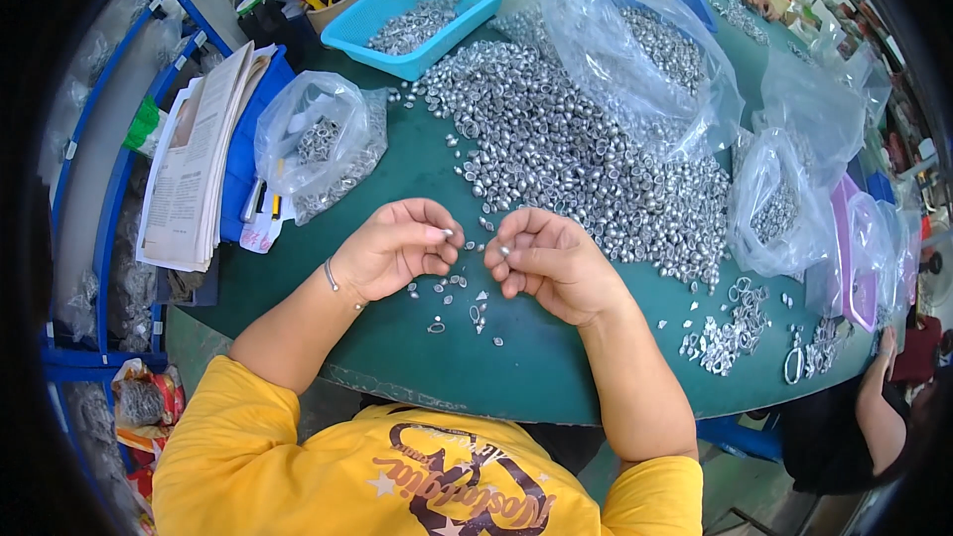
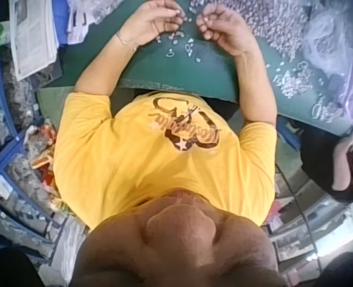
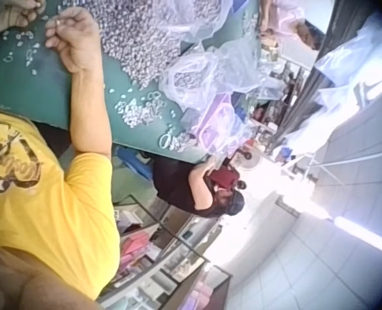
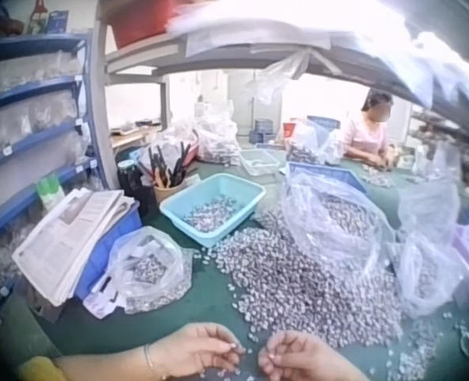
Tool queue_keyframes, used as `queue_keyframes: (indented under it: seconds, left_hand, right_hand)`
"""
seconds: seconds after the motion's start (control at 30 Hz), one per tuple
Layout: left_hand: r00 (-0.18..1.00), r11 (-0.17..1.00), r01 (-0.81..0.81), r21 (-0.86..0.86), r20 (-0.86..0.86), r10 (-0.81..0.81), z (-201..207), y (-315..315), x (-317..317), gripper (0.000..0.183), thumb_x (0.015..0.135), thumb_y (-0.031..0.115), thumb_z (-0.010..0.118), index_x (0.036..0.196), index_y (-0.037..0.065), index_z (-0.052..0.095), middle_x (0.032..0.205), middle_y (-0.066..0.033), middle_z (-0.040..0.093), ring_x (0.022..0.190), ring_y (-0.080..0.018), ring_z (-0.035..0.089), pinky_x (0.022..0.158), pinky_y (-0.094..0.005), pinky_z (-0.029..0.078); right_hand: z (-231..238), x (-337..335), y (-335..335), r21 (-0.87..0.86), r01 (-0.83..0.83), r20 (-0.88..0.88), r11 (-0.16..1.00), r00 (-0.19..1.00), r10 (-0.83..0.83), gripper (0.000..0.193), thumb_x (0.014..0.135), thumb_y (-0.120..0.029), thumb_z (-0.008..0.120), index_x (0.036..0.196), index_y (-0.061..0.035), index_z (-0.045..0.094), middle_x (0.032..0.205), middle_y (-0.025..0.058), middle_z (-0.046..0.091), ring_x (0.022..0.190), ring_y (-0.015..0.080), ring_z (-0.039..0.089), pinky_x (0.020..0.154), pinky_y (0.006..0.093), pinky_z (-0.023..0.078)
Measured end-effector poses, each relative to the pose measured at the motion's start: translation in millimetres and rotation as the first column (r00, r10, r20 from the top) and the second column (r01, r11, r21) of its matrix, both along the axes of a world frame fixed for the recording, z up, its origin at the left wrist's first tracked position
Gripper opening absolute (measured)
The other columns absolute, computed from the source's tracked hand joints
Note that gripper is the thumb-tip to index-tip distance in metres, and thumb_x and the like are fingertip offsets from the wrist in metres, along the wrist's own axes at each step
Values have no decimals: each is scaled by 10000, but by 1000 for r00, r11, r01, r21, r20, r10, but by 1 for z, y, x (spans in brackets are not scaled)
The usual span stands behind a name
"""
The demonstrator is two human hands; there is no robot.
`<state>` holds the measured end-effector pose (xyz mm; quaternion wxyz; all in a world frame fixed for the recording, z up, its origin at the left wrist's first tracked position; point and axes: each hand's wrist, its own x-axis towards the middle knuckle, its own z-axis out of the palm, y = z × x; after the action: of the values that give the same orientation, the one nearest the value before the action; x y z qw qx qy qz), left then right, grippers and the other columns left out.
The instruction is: The person sorts through a pile of small metal parts on a table, picking them up one by one and placing them into different piles.
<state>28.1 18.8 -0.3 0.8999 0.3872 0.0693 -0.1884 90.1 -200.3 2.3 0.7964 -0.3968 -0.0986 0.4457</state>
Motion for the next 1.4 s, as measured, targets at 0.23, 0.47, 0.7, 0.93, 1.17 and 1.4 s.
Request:
queue_keyframes:
  seconds: [0.23, 0.47, 0.7, 0.93, 1.17, 1.4]
  left_hand:
    - [897, 420, -325, 847, 417, -148, -8, -10, 6, 137, 734, 69, 694, 855, 26, 649, 765, -22, 559, 613, -90, 522, 575, -245, 451]
    - [790, 283, -476, 832, 546, -277, -26, -13, 7, 70, 785, 67, 651, 841, 29, 640, 749, -40, 559, 611, -147, 551, 582, -276, 466]
    - [984, 970, -173, 168, -20, 179, -5, -2, 12, 80, 845, 79, 550, 905, 27, 537, 785, -77, 598, 609, -119, 558, 482, -228, 440]
    - [881, 350, -417, 839, 468, -70, -9, -9, 6, 97, 733, 82, 640, 825, 60, 662, 718, -57, 552, 642, -170, 558, 614, -297, 472]
    - [700, 70, -603, 794, 569, -432, -21, -23, 27, 99, 738, 93, 656, 833, 62, 652, 763, -105, 543, 738, -283, 564, 660, -381, 460]
    - [969, 827, -168, 536, 243, 40, -13, -3, 34, 113, 834, 132, 583, 830, 20, 596, 779, -58, 601, 636, -137, 544, 522, -277, 422]
  right_hand:
    - [-3, -6, 15, -478, 507, 854, 718, 458, 246, 125, 767, -97, 660, 868, -24, 660, 734, 55, 588, 626, 177, 568, 578, 283, 454]
    - [-7, -5, 20, -442, 543, 850, 714, 509, 139, 67, 779, -55, 630, 810, -2, 605, 718, 89, 590, 606, 194, 570, 564, 299, 457]
    - [-8, -18, 28, -418, 606, 886, 677, 107, 451, 167, 742, -164, 684, 868, -65, 638, 780, 127, 590, 709, 299, 592, 634, 385, 485]
    - [10, 5, 10, -366, 340, 306, 866, 923, -233, 118, 822, -109, 578, 847, -5, 626, 612, -9, 528, 501, 62, 443, 415, 194, 297]
    - [-16, 1, 27, -207, 747, 946, 632, -11, 324, 107, 788, -150, 626, 807, -48, 653, 718, 98, 628, 632, 264, 610, 589, 361, 488]
    - [4, 19, -12, -456, 461, 470, 761, 851, -234, 132, 821, -134, 600, 801, -6, 626, 576, -30, 490, 466, 58, 409, 408, 196, 298]
